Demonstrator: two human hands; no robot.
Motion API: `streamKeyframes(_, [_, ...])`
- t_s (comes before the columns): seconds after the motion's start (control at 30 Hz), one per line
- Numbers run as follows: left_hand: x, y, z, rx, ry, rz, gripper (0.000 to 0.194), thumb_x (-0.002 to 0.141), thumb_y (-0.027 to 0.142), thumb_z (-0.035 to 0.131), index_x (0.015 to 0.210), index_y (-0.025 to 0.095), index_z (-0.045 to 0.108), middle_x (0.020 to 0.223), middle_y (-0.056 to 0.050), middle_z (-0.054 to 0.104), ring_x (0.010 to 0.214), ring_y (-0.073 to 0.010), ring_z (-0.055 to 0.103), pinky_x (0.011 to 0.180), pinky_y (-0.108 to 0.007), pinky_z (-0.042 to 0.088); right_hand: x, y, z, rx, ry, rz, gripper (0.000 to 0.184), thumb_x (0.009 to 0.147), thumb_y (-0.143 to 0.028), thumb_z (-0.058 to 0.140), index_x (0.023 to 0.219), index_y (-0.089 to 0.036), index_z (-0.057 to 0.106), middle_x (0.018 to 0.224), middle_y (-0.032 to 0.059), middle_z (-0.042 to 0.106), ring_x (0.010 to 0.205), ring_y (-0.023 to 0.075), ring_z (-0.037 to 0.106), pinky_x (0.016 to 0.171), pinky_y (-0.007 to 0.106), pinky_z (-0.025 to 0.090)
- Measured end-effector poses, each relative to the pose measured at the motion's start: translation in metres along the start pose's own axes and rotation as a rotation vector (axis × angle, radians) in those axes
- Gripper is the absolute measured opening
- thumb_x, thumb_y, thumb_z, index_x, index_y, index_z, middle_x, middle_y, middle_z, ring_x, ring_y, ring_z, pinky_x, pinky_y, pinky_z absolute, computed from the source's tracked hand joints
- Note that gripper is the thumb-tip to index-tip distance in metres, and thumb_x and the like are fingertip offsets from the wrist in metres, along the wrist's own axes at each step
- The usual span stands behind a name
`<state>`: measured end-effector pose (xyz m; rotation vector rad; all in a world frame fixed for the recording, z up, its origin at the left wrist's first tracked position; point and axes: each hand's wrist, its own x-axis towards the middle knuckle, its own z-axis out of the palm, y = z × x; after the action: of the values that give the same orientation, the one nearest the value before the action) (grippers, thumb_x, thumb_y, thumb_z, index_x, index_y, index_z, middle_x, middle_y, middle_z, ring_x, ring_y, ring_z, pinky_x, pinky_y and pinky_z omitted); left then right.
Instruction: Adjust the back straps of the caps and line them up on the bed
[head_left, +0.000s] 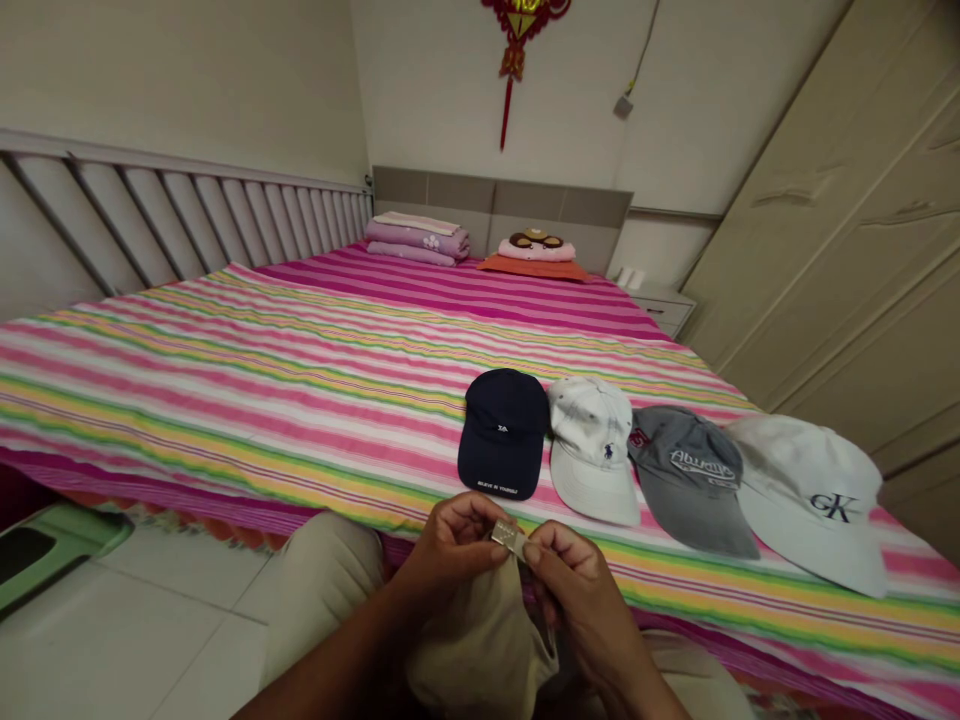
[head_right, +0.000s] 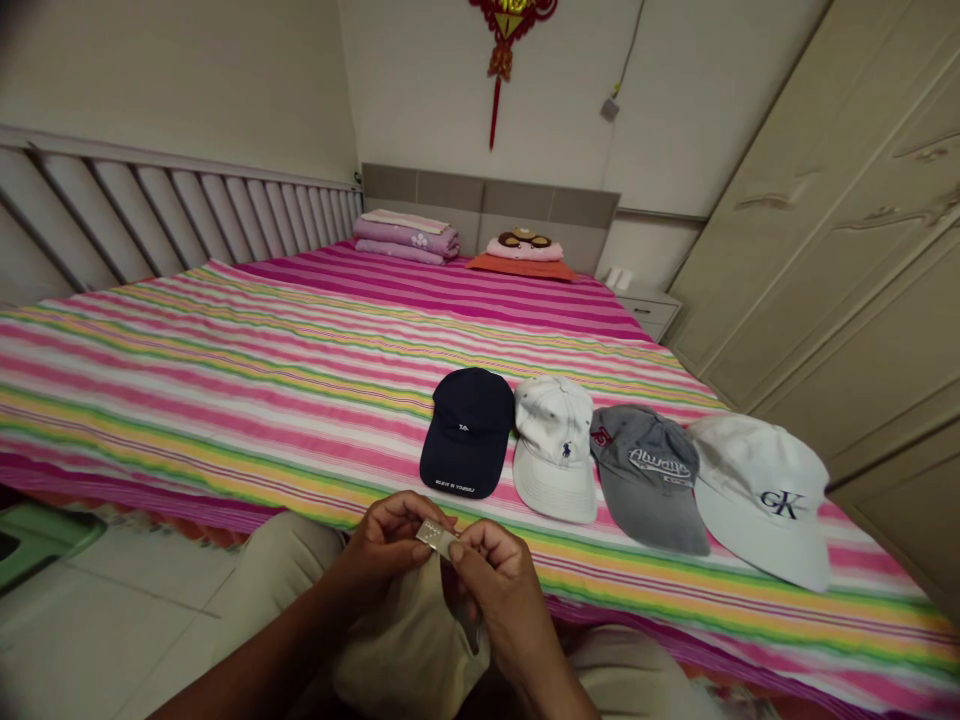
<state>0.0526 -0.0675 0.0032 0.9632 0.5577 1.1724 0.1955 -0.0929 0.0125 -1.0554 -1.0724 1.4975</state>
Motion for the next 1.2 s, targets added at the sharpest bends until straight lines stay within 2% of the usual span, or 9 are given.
streamKeyframes(0.13, [0.0, -0.0028, -0.0003, 0.029, -0.017, 0.037, 0.021, 0.055, 0.017, 0.074, 0.074, 0.014, 0.064, 0.069, -0.003, 0.061, 0.068, -0.0125, 0.055, 0.065, -0.025, 0.04, -0.0013, 0.0008, 0.007, 0.16, -0.011, 0.036, 0.027, 0.07, -0.033, 0.063, 0.057, -0.016, 0.046, 0.034, -0.0091, 0.039, 0.03, 0.0016, 0.025, 0.034, 0.015, 0.017])
streamKeyframes(0.3, [-0.0004, -0.0059, -0.0029, 0.056, -0.055, 0.051, 0.021, 0.056, 0.016, 0.072, 0.075, 0.014, 0.064, 0.074, -0.003, 0.06, 0.069, -0.0121, 0.053, 0.065, -0.024, 0.039, -0.0038, -0.0025, 0.0083, 0.22, -0.049, 0.032, 0.026, 0.072, -0.034, 0.061, 0.061, -0.017, 0.046, 0.035, -0.0102, 0.036, 0.03, 0.0012, 0.021, 0.034, 0.015, 0.014])
streamKeyframes(0.47, [-0.0002, -0.0051, -0.002, 0.005, -0.064, 0.051, 0.02, 0.057, 0.016, 0.072, 0.073, 0.015, 0.061, 0.073, 0.0, 0.054, 0.067, -0.01, 0.05, 0.062, -0.022, 0.037, -0.0037, -0.0036, 0.0064, 0.335, -0.048, 0.001, 0.023, 0.068, -0.028, 0.065, 0.068, -0.019, 0.044, 0.043, -0.0085, 0.043, 0.037, 0.004, 0.031, 0.039, 0.015, 0.023])
streamKeyframes(0.6, [-0.002, -0.0036, 0.0007, 0.037, -0.082, -0.032, 0.022, 0.056, 0.019, 0.073, 0.074, 0.014, 0.06, 0.069, 0.0, 0.053, 0.061, -0.0085, 0.048, 0.057, -0.021, 0.035, -0.0045, -0.0038, 0.0079, 0.336, -0.03, -0.016, 0.029, 0.065, -0.025, 0.069, 0.066, -0.019, 0.041, 0.046, -0.0076, 0.046, 0.039, 0.0048, 0.035, 0.042, 0.017, 0.027])
streamKeyframes(0.77, [-0.0049, -0.001, 0.0016, 0.02, -0.023, -0.009, 0.022, 0.053, 0.02, 0.073, 0.07, 0.015, 0.06, 0.068, 0.001, 0.053, 0.06, -0.0092, 0.048, 0.058, -0.022, 0.037, -0.0081, -0.0075, 0.0074, 0.312, -0.062, 0.037, 0.025, 0.071, -0.034, 0.063, 0.071, -0.02, 0.043, 0.053, -0.0052, 0.05, 0.041, 0.0061, 0.039, 0.04, 0.017, 0.027])
streamKeyframes(0.87, [-0.0059, -0.0008, 0.0013, -0.017, 0.004, -0.014, 0.023, 0.053, 0.022, 0.073, 0.07, 0.016, 0.059, 0.068, 0.001, 0.054, 0.059, -0.0095, 0.049, 0.057, -0.022, 0.036, -0.0089, -0.007, 0.0057, 0.282, -0.048, 0.034, 0.025, 0.069, -0.029, 0.065, 0.071, -0.019, 0.042, 0.055, -0.0056, 0.049, 0.042, 0.0059, 0.039, 0.042, 0.017, 0.028])
streamKeyframes(0.93, [-0.0064, -0.0017, 0.001, -0.008, -0.008, -0.028, 0.024, 0.053, 0.022, 0.073, 0.071, 0.015, 0.059, 0.068, 0.001, 0.053, 0.06, -0.0097, 0.049, 0.058, -0.022, 0.036, -0.0082, -0.0045, 0.0046, 0.274, -0.036, 0.004, 0.028, 0.065, -0.025, 0.069, 0.069, -0.019, 0.042, 0.058, -0.0055, 0.05, 0.044, 0.0058, 0.041, 0.044, 0.018, 0.03])
streamKeyframes(1.1, [-0.007, -0.005, -0.0017, 0.11, -0.053, -0.047, 0.025, 0.054, 0.021, 0.073, 0.074, 0.014, 0.061, 0.071, -0.001, 0.054, 0.063, -0.0105, 0.049, 0.06, -0.023, 0.035, -0.0065, 0.0016, 0.0036, 0.309, -0.057, -0.022, 0.027, 0.067, -0.023, 0.068, 0.069, -0.019, 0.042, 0.061, -0.005, 0.052, 0.045, 0.0055, 0.042, 0.046, 0.018, 0.029])
streamKeyframes(1.2, [-0.0065, -0.0069, -0.0042, 0.101, -0.05, -0.025, 0.025, 0.054, 0.021, 0.073, 0.075, 0.014, 0.061, 0.071, 0.0, 0.054, 0.062, -0.01, 0.048, 0.06, -0.022, 0.035, -0.0071, 0.001, 0.0046, 0.326, -0.059, -0.012, 0.026, 0.067, -0.022, 0.068, 0.069, -0.019, 0.042, 0.06, -0.0054, 0.052, 0.045, 0.0059, 0.043, 0.046, 0.018, 0.03])
